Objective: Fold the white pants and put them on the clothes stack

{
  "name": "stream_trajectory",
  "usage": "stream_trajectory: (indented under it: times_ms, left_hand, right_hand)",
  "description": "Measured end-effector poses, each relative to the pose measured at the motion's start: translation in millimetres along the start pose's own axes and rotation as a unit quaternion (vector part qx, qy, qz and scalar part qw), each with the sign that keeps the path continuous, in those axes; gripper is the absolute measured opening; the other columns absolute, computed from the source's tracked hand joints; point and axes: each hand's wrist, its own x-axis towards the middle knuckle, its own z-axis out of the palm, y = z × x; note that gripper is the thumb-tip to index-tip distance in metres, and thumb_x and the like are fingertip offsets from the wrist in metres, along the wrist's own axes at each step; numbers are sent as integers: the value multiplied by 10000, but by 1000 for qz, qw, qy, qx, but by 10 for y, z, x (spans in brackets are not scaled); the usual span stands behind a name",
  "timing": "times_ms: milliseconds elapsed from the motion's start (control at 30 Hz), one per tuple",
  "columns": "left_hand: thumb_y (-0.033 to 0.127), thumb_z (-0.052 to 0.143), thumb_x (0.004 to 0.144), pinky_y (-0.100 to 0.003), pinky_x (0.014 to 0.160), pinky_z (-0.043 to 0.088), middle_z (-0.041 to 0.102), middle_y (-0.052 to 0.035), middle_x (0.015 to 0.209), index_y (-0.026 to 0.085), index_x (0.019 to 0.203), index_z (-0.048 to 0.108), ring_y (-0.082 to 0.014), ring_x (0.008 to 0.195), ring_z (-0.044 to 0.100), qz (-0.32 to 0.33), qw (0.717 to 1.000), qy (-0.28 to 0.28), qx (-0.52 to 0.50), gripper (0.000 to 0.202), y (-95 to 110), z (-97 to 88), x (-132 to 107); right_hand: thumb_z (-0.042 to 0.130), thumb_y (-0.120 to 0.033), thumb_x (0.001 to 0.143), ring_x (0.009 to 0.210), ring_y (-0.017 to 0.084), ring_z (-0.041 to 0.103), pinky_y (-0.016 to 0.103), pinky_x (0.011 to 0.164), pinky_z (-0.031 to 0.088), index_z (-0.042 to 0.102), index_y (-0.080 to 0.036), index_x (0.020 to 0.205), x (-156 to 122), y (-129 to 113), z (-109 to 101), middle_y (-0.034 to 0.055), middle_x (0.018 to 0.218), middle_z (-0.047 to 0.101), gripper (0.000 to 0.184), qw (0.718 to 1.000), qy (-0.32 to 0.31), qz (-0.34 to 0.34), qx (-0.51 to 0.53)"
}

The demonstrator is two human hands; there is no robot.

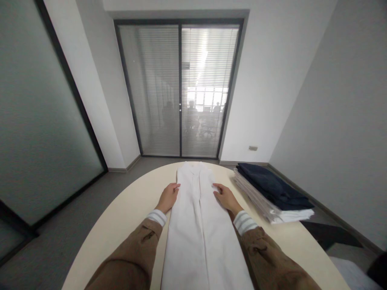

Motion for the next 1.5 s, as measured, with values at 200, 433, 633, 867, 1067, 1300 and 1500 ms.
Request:
stream_trajectory:
  times_ms: [200, 433, 633, 867, 1067, 1300, 1500]
  left_hand:
    - [56, 534, 780, -330, 926, 505, 712, -103, 1137, 148, 1057, 718, -201, 997, 673, -22, 991, 26, -126, 346, 107, 5, 60]
    - [178, 602, 776, -344, 849, 527, 743, -99, 962, 140, 914, 719, -214, 873, 687, -10, 976, 69, -208, 185, 513, -157, -3]
    - [214, 635, 750, -331, 822, 523, 674, -33, 844, 177, 784, 642, -194, 850, 643, 15, 965, 122, -232, 50, 879, -395, -105]
    - [176, 712, 668, -271, 689, 548, 581, -2, 903, 202, 1018, 499, -152, 794, 643, -24, 933, 88, -348, 411, 1065, -467, -373]
    - [158, 688, 727, -352, 889, 542, 531, -92, 1247, 241, 1267, 497, -208, 1084, 581, 69, 963, 50, -255, 579, 1061, -415, -685]
    - [195, 559, 855, -399, 1008, 484, 574, -108, 1255, 204, 1237, 523, -224, 1202, 545, 58, 953, 23, -298, 384, 983, -319, -806]
    - [183, 534, 879, -377, 1097, 398, 560, -88, 1358, 217, 1314, 543, -210, 1277, 513, 77, 954, 3, -290, 437, 885, -260, -767]
  right_hand:
    - [583, -105, 574, 889, 208, 687, 301, 742, 538, 576, -168, 1291, 144, -68, -13, 99, 1074, 718, 720, 962, 2, 119, 245]
    - [591, -142, 583, 1015, 215, 653, 295, 828, 510, 689, -200, 1164, 57, -398, -227, 68, 1129, 709, 592, 944, -3, 70, 321]
    - [720, -354, 656, 754, 170, 593, 322, 762, 470, 714, -171, 1091, 8, -727, -583, 2, 793, 682, 472, 971, 32, 9, 238]
    - [835, -456, 570, 681, 144, 574, 263, 594, 473, 573, -228, 1129, -316, -1020, -733, -6, 822, 642, 659, 945, 68, 20, 321]
    - [750, -506, 697, 744, 141, 562, 355, 702, 571, 560, -275, 1134, -593, -1140, -786, -18, 894, 547, 530, 942, 37, -32, 333]
    - [781, -505, 673, 1415, 359, 245, 531, 1103, 352, 593, -244, 1171, -996, -1299, -326, 129, 1406, 339, 593, 984, 77, -158, 6]
    - [816, -476, 644, 1445, 380, 182, 511, 1146, 272, 569, -157, 1043, -1149, -1294, 95, 204, 1528, 208, 568, 975, 55, -168, -138]
